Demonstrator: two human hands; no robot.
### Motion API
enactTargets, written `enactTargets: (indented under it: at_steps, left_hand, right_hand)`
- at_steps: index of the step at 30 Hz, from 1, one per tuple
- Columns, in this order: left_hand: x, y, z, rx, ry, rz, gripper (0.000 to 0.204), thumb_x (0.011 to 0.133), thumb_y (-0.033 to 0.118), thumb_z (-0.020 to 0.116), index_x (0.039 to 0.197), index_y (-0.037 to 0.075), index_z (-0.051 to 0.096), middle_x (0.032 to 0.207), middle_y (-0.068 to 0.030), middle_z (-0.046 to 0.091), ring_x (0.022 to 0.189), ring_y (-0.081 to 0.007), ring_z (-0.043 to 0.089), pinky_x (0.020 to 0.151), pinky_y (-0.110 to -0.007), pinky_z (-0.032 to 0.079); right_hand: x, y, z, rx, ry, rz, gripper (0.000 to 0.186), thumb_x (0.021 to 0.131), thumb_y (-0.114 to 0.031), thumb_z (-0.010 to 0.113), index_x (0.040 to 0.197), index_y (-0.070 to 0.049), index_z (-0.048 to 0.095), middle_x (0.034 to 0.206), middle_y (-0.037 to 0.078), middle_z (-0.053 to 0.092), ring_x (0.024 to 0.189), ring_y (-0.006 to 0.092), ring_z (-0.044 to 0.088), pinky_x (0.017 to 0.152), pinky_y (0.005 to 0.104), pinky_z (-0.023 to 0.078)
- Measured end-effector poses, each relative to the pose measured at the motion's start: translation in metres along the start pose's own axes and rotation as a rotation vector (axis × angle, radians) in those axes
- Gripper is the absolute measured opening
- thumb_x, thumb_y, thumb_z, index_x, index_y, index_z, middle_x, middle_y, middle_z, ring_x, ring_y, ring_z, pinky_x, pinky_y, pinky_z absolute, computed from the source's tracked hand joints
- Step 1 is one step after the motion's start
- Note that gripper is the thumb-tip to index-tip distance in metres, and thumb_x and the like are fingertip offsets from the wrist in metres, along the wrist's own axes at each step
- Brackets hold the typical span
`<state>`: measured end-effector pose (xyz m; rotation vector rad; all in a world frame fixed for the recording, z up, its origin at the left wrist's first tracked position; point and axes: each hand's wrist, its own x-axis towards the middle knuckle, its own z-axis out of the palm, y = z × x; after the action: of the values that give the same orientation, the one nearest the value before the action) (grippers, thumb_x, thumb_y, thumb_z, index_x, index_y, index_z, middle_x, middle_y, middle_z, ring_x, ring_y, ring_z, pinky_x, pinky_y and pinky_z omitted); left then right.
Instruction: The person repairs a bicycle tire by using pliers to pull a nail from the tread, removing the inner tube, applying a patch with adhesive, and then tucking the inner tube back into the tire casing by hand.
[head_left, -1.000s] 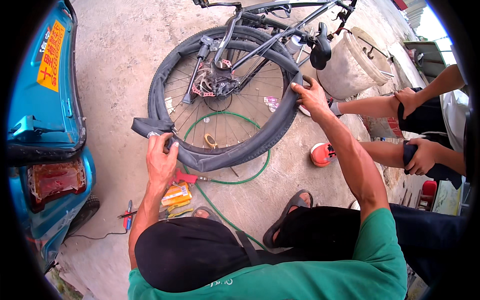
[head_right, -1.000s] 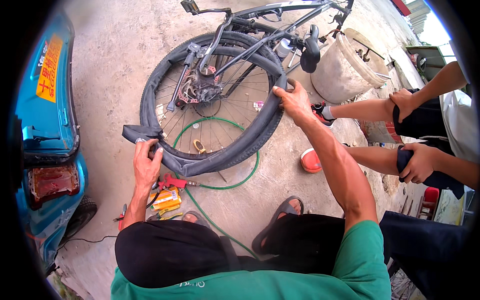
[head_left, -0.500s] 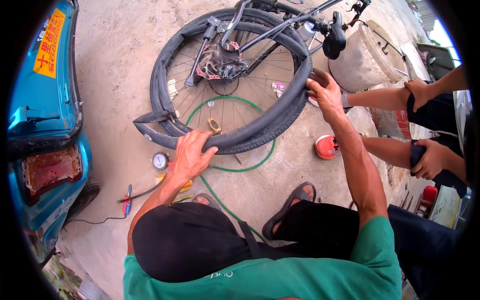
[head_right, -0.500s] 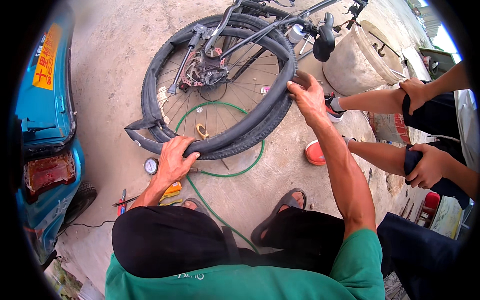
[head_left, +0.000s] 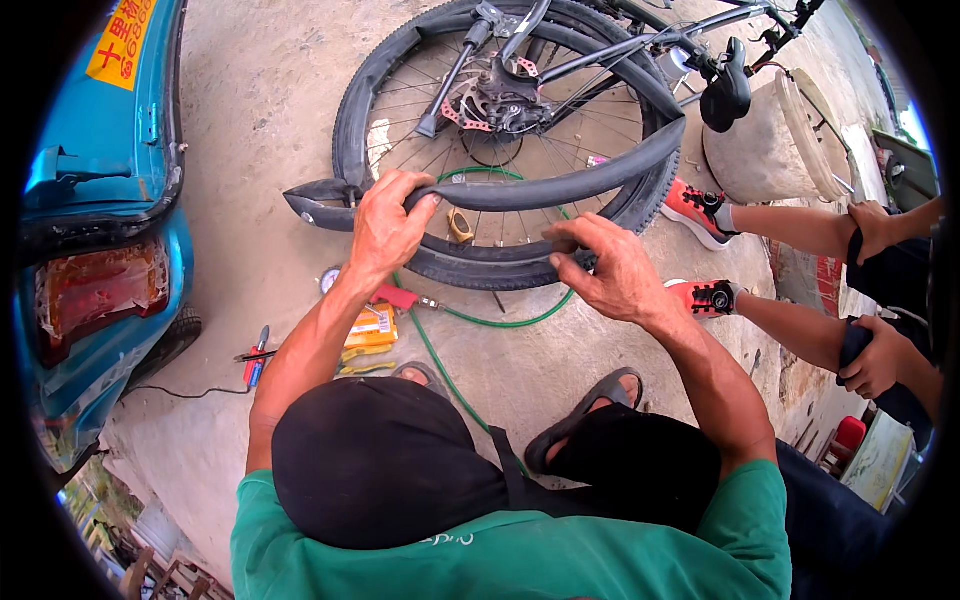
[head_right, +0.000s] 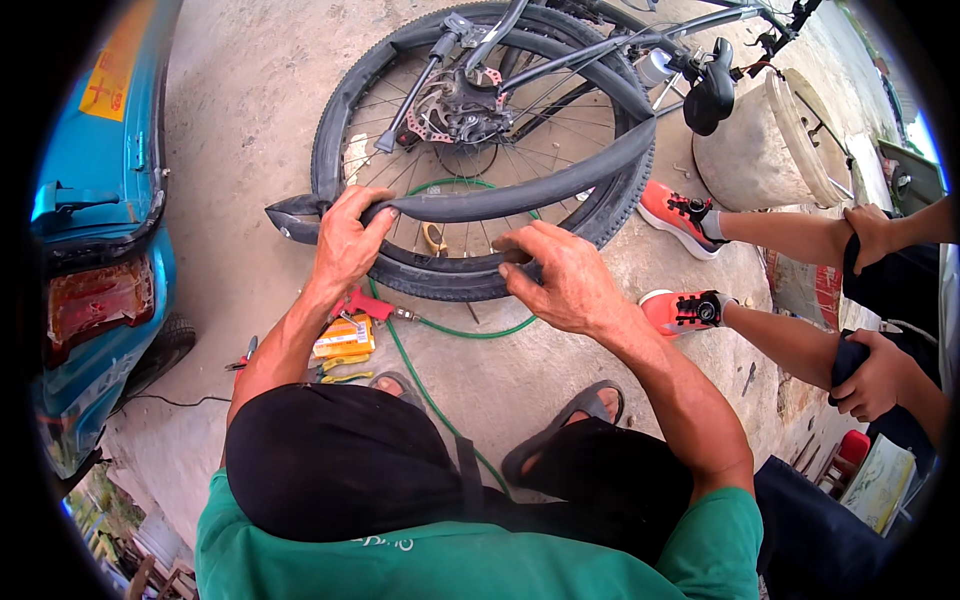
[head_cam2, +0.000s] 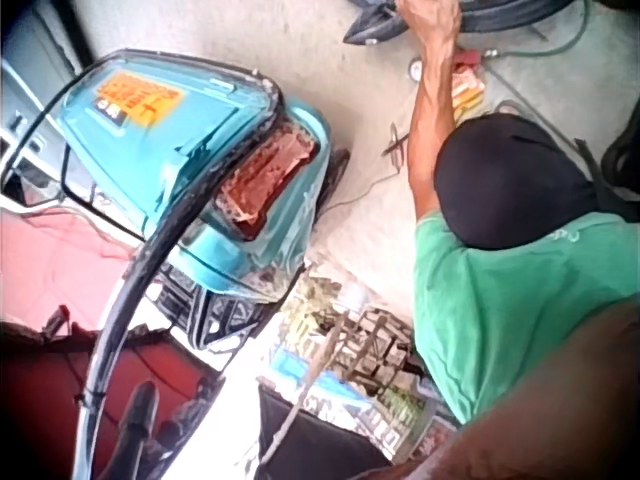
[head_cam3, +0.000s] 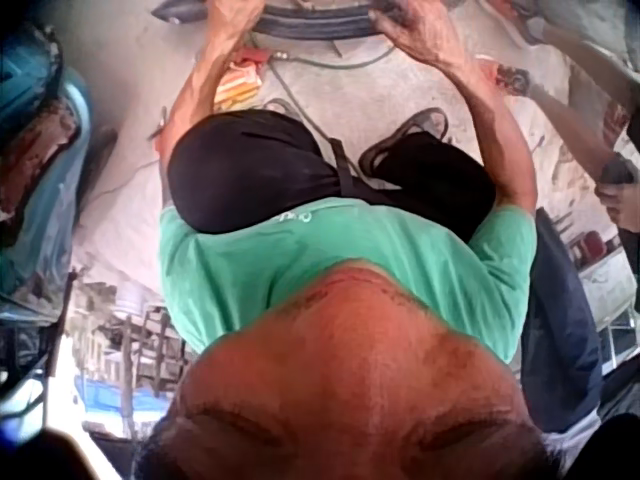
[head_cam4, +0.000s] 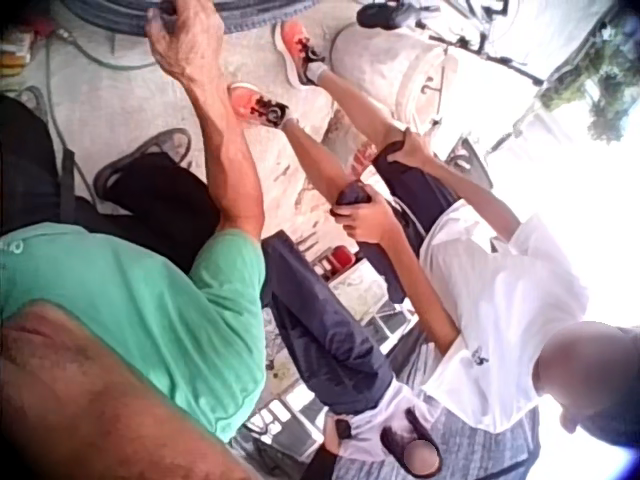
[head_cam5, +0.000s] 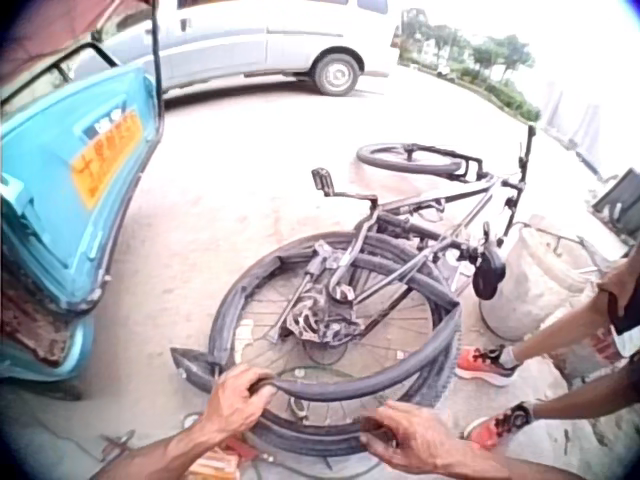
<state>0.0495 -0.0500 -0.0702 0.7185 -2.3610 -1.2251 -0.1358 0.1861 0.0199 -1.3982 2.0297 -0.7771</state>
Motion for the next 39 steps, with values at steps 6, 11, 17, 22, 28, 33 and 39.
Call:
enactTargets:
  at_steps: [6,11,17,22,28,33,39]
  left_hand:
    - [-0.004,-0.018,0.005,-0.116,-0.108,0.034,0.026,0.086,0.010,0.073,0.109,-0.002,0.071,0.104,-0.0148,0.068,0.098,-0.0287,0.068,0.088,-0.037,0.053]
    - [-0.008,-0.024,0.007,-0.180,-0.187,0.022,0.026,0.085,0.006,0.074,0.108,-0.004,0.069,0.105,-0.0137,0.068,0.098,-0.0251,0.067,0.089,-0.034,0.052]
    - [-0.015,-0.033,0.018,-0.207,-0.145,-0.021,0.023,0.084,0.001,0.074,0.106,-0.003,0.070,0.104,-0.0129,0.068,0.099,-0.0245,0.067,0.090,-0.035,0.051]
    - [-0.022,-0.051,0.032,-0.356,-0.012,-0.108,0.016,0.085,0.000,0.073,0.101,-0.001,0.069,0.098,-0.0115,0.069,0.092,-0.0229,0.066,0.084,-0.033,0.052]
    - [-0.019,-0.045,0.027,-0.189,-0.087,0.074,0.026,0.079,0.007,0.076,0.103,0.000,0.069,0.103,-0.0144,0.069,0.097,-0.0297,0.066,0.088,-0.039,0.051]
    - [-0.023,-0.030,0.026,-0.026,-0.154,0.229,0.031,0.075,0.012,0.081,0.103,0.004,0.070,0.106,-0.0131,0.069,0.100,-0.0314,0.065,0.091,-0.042,0.047]
    - [-0.027,-0.032,0.021,-0.085,-0.148,0.097,0.031,0.075,0.008,0.081,0.103,0.002,0.070,0.107,-0.0149,0.068,0.101,-0.0333,0.065,0.091,-0.042,0.049]
  right_hand:
    - [-0.008,0.013,0.027,-0.158,-0.053,-0.202,0.028,0.082,-0.009,0.073,0.109,-0.004,0.068,0.092,0.012,0.066,0.085,0.0318,0.067,0.077,0.0428,0.054]
    - [-0.011,0.005,0.035,-0.097,-0.177,-0.226,0.022,0.082,-0.012,0.073,0.103,-0.006,0.069,0.088,0.009,0.066,0.087,0.0297,0.068,0.079,0.0417,0.055]
    - [-0.032,0.009,0.043,0.106,-0.345,-0.098,0.022,0.085,-0.017,0.072,0.104,-0.006,0.069,0.089,0.010,0.068,0.086,0.0307,0.070,0.078,0.0426,0.056]
    - [-0.046,0.024,0.053,0.495,-0.587,0.590,0.031,0.092,-0.028,0.072,0.108,-0.002,0.069,0.103,0.014,0.075,0.092,0.0246,0.074,0.081,0.0382,0.058]
    - [-0.046,0.045,0.076,1.146,-0.267,0.979,0.076,0.095,-0.042,0.072,0.145,0.006,0.041,0.131,0.019,0.064,0.114,0.0296,0.066,0.089,0.0401,0.055]
    - [-0.046,0.055,0.078,1.269,-0.123,0.996,0.077,0.094,-0.044,0.072,0.146,0.005,0.042,0.134,0.019,0.061,0.113,0.0312,0.067,0.087,0.0400,0.054]
    - [-0.047,0.057,0.080,1.239,-0.102,1.009,0.067,0.095,-0.040,0.071,0.137,0.009,0.052,0.127,0.020,0.065,0.110,0.0315,0.069,0.085,0.0394,0.054]
